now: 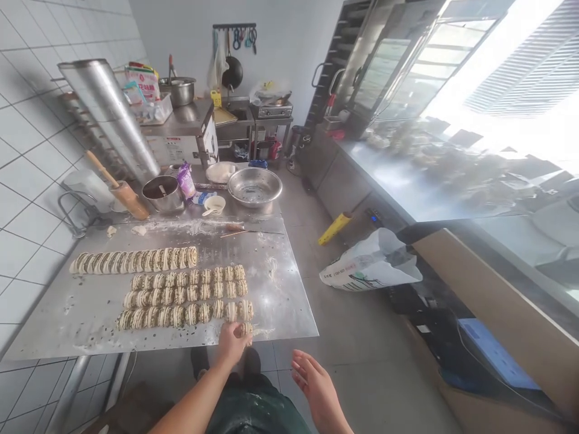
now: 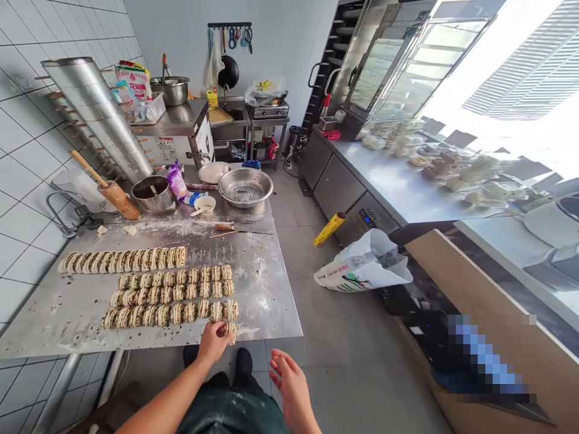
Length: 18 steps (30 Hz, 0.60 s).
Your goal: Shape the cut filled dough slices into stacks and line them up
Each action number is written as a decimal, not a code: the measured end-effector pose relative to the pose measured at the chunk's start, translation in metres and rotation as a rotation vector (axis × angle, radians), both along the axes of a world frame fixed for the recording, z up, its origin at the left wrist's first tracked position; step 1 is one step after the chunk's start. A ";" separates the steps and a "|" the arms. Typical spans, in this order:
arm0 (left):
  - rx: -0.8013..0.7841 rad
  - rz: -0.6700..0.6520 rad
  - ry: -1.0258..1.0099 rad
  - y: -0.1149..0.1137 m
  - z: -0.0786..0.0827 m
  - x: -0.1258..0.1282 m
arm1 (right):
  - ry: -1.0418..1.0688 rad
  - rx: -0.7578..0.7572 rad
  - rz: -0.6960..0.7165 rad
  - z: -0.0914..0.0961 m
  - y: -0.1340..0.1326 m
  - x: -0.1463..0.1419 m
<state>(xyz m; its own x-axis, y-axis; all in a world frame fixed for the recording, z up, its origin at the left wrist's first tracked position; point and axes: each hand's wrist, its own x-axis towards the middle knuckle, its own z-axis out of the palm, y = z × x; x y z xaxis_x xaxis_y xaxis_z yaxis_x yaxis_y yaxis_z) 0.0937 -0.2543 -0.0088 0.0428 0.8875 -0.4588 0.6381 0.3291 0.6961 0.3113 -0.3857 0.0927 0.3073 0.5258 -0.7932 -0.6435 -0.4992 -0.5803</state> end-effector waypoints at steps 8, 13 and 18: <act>0.091 -0.002 0.173 -0.007 -0.003 0.022 | 0.083 -0.025 -0.002 -0.015 -0.001 -0.013; 0.166 -0.067 0.205 0.002 0.030 0.010 | 0.100 -0.011 0.004 -0.026 0.010 -0.017; 0.365 -0.131 0.293 0.113 0.088 -0.059 | 0.115 -0.044 -0.018 -0.029 0.027 -0.009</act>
<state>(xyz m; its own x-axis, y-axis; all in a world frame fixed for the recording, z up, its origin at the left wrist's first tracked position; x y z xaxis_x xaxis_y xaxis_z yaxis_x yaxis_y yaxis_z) 0.0349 -0.1418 0.0796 0.0805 0.9886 -0.1276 0.8443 0.0004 0.5358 0.3026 -0.3588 0.0636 0.2218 0.4849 -0.8460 -0.7138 -0.5104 -0.4796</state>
